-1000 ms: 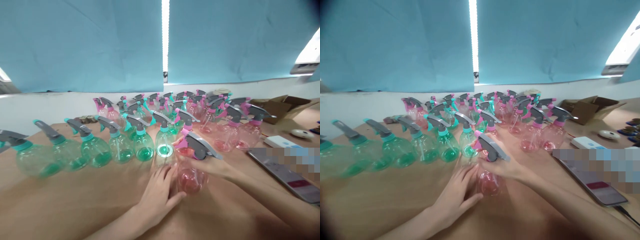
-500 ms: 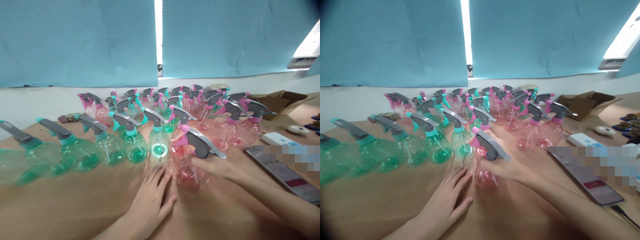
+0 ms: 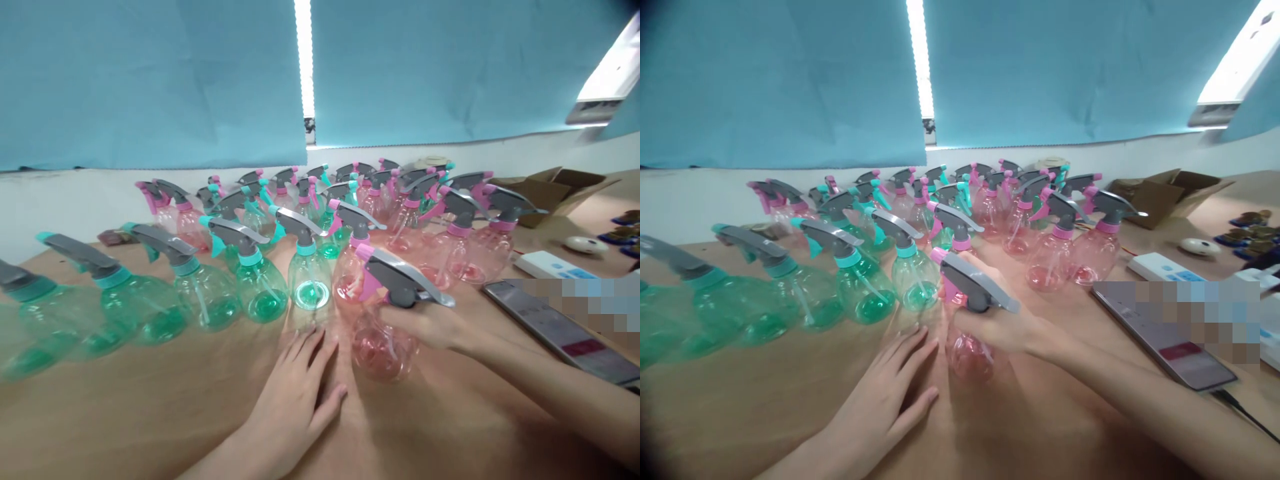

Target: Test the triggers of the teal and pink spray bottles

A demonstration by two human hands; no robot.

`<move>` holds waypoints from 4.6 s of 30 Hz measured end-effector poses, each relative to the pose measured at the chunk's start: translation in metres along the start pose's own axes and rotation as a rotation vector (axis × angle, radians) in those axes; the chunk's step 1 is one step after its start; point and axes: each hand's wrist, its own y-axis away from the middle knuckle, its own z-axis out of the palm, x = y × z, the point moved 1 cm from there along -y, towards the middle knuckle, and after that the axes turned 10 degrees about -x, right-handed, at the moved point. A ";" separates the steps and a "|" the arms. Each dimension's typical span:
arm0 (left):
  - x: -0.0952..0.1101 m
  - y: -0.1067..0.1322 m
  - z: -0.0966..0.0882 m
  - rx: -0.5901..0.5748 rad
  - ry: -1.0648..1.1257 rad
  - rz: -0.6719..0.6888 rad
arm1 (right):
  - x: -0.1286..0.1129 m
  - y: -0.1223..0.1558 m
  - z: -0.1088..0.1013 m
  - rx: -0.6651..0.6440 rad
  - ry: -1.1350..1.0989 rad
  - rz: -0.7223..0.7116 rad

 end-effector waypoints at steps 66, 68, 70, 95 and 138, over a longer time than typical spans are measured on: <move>0.002 0.001 -0.004 -0.001 0.008 0.000 | 0.003 0.001 0.002 -0.076 0.028 -0.022; 0.001 0.000 -0.004 -0.013 0.002 -0.003 | 0.001 0.001 0.001 -0.064 0.025 -0.011; 0.001 0.000 -0.003 -0.020 -0.002 -0.006 | -0.001 0.001 0.001 -0.060 0.008 0.021; 0.003 0.001 -0.002 -0.007 -0.015 0.003 | 0.007 0.002 0.007 0.000 -0.052 -0.022; 0.002 0.001 -0.004 0.004 0.010 -0.001 | 0.001 0.000 0.007 0.021 -0.016 -0.025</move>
